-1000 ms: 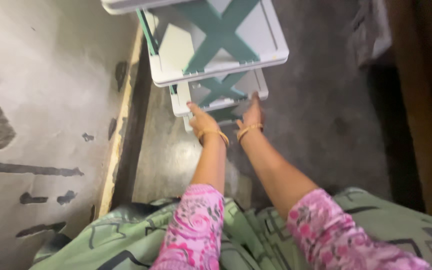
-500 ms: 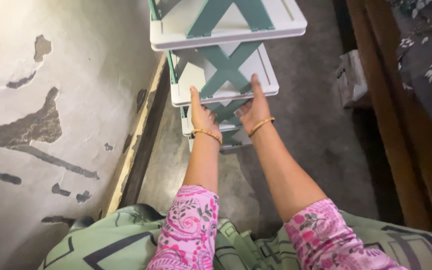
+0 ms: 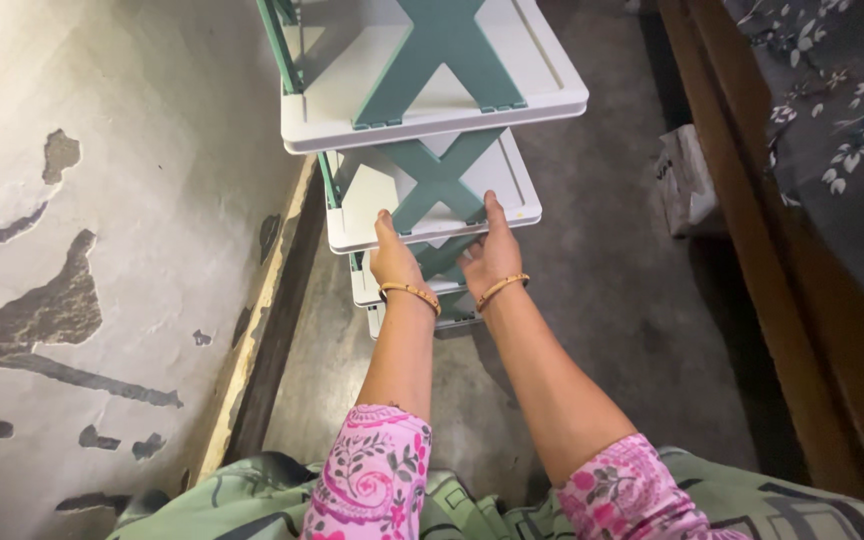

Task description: The person assembles a multi-tiered plastic shelving unit by hand. They repeatedly extend and compress the scissor-like support frames to stack the shelves vertically, ensuring each layer is aligned.

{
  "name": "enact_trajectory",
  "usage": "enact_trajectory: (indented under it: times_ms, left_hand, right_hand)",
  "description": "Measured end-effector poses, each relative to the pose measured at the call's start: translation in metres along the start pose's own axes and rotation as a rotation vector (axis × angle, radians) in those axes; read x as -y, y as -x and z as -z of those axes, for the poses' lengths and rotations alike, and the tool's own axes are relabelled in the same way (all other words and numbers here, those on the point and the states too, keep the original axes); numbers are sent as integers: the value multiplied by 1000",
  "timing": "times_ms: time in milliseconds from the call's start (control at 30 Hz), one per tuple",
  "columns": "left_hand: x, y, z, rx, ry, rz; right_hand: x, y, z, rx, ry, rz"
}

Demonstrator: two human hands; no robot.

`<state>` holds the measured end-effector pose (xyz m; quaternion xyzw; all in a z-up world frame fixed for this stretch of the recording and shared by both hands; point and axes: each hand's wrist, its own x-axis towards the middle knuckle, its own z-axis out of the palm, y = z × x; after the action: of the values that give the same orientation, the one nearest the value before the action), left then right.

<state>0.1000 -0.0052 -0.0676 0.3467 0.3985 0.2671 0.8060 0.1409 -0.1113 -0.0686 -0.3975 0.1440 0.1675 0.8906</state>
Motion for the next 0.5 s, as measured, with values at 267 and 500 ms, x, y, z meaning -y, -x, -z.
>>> enact_trajectory:
  times_ms: [267,500]
  left_hand:
    - [9,-37,15,88,-257,102]
    - [-65,36,11,478,-1304,-62]
  right_hand:
    - [14,21,-5,-172,74,-63]
    - [84,72,-32,-314,344,1213]
